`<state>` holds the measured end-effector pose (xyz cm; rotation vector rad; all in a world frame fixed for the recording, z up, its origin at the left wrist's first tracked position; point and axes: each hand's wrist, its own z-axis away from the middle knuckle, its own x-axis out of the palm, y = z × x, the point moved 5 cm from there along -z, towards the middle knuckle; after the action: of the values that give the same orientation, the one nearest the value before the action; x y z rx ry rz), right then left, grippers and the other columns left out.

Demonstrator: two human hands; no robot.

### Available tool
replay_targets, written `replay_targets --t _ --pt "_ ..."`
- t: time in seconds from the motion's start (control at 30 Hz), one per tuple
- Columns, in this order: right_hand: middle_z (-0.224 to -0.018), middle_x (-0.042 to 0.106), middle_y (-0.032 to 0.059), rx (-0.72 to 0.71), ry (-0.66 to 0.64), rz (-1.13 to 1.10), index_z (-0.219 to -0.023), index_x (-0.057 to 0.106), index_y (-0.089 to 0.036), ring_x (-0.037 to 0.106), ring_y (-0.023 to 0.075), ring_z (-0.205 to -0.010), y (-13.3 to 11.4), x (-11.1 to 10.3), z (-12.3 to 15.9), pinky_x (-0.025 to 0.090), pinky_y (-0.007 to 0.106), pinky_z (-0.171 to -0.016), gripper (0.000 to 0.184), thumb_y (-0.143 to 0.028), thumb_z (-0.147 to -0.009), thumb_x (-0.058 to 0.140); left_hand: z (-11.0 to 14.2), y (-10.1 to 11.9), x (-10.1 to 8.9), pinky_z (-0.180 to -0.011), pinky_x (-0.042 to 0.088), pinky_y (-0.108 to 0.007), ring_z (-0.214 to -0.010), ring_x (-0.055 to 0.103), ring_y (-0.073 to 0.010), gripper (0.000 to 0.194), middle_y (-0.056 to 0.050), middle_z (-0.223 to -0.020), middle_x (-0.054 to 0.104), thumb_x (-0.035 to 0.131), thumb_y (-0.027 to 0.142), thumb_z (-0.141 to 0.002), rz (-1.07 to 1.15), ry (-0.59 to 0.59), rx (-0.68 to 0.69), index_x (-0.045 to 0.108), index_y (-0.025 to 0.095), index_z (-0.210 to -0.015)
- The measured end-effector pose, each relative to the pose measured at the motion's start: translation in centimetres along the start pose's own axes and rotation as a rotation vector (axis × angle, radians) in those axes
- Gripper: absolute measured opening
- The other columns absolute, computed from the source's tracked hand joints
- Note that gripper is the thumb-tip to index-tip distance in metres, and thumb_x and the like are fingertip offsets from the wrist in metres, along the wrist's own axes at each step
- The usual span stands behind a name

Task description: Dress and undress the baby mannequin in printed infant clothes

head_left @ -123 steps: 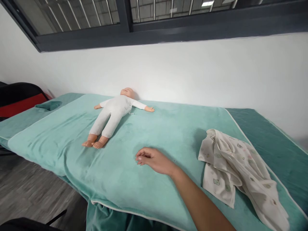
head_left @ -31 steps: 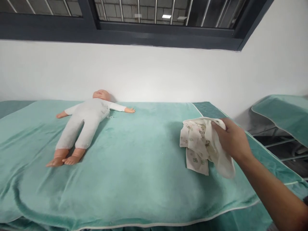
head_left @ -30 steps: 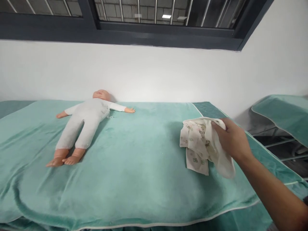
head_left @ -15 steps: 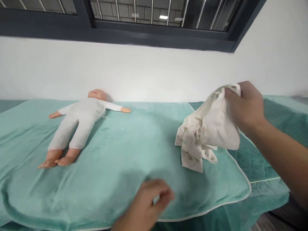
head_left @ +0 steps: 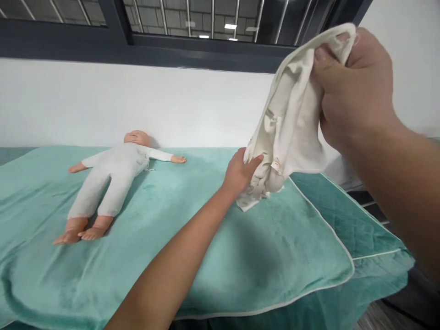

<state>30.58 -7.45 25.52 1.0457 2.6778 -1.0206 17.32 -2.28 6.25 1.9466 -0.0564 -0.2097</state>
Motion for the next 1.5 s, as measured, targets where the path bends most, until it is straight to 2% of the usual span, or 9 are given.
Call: replay_targets --t 0.2,0.33,0.43,0.53,0.67,1.0,1.17,1.4,1.5 --pt "-0.141 0.055 0.0061 -0.250 0.069 0.249 -0.126 0.056 -0.020 0.059 0.0240 -0.124 -5.3 1.8 9.9 0.048 0.044 -0.103 0.033 -0.013 -0.094 0.056 -1.6 2.3 -4.4 -0.068 0.039 -0.029 -0.071 0.053 -0.0163 0.027 -0.001 -0.070 0.059 0.052 0.029 -0.094 -0.222 0.160 0.112 0.052 0.019 -0.069" --pt "-0.128 0.065 0.0072 -0.219 -0.729 0.172 -0.122 0.059 -0.025 0.063 0.0245 -0.119 -1.4 11.4 21.7 0.054 0.043 -0.101 0.030 -0.017 -0.093 0.060 -0.7 2.9 -7.3 -0.061 0.033 -0.027 -0.063 0.043 -0.0126 0.030 0.003 -0.062 0.048 0.055 0.026 -0.092 -0.253 0.172 0.108 0.048 0.019 -0.063" --pt "-0.154 0.045 0.0217 0.009 -0.857 0.488 -0.136 0.055 -0.015 0.037 0.0389 -0.147 6.1 14.9 25.0 0.035 0.057 -0.116 0.056 -0.034 -0.086 0.073 0.3 4.1 -10.6 -0.061 0.034 -0.026 -0.064 0.045 -0.0127 0.028 0.003 -0.062 0.048 0.055 0.024 -0.091 -0.301 0.302 0.155 0.050 0.019 -0.064" --pt "-0.148 0.053 0.0192 0.148 -0.871 0.641 -0.136 0.056 -0.020 0.047 0.0405 -0.137 10.5 14.5 24.3 0.041 0.055 -0.108 0.051 -0.052 -0.096 0.055 1.2 6.1 -14.8 -0.060 0.036 -0.026 -0.064 0.046 -0.0134 0.027 0.003 -0.064 0.047 0.055 0.025 -0.091 -0.349 0.505 0.219 0.047 0.021 -0.065" --pt "-0.128 0.064 0.0173 0.101 -0.924 0.828 -0.126 0.061 -0.023 0.060 0.0381 -0.116 11.2 10.9 22.5 0.048 0.050 -0.089 0.032 -0.035 -0.098 0.050 2.1 7.7 -18.8 -0.057 0.034 -0.028 -0.060 0.040 -0.0140 0.031 0.003 -0.063 0.039 0.054 0.029 -0.092 -0.336 0.589 0.235 0.040 0.022 -0.065" --pt "-0.126 0.063 0.0158 0.069 -0.778 1.057 -0.131 0.055 -0.019 0.063 0.0353 -0.112 14.5 0.9 26.7 0.052 0.049 -0.084 0.036 -0.031 -0.098 0.046 4.7 6.9 -18.7 -0.057 0.029 -0.027 -0.062 0.039 -0.0130 0.030 0.003 -0.061 0.040 0.050 0.032 -0.093 -0.405 0.389 0.146 0.042 0.021 -0.065" --pt "-0.142 0.057 0.0167 0.119 -0.666 0.791 -0.137 0.052 -0.019 0.051 0.0413 -0.132 11.5 2.7 25.6 0.041 0.064 -0.107 0.049 -0.033 -0.091 0.059 4.9 8.5 -18.2 -0.057 0.030 -0.028 -0.061 0.042 -0.0130 0.030 0.003 -0.062 0.046 0.053 0.036 -0.091 -0.491 0.309 0.154 0.049 0.020 -0.066" --pt "-0.143 0.057 0.0096 0.089 -0.494 -0.046 -0.140 0.046 -0.027 0.057 0.0263 -0.129 -1.2 10.8 19.7 0.046 0.043 -0.108 0.059 -0.047 -0.089 0.068 6.2 11.7 -16.0 -0.058 0.034 -0.028 -0.065 0.051 -0.0145 0.024 0.002 -0.068 0.061 0.056 0.036 -0.088 -0.613 0.172 0.194 0.060 0.020 -0.070" --pt "-0.109 0.070 0.0038 0.085 -0.335 -0.080 -0.111 0.062 -0.025 0.065 0.0228 -0.100 -3.4 12.9 16.6 0.051 0.038 -0.090 0.024 -0.036 -0.090 0.065 7.1 13.4 -15.9 -0.060 0.036 -0.029 -0.066 0.053 -0.0151 0.015 0.002 -0.071 0.064 0.055 0.028 -0.086 -0.677 0.148 0.268 0.065 0.021 -0.077"
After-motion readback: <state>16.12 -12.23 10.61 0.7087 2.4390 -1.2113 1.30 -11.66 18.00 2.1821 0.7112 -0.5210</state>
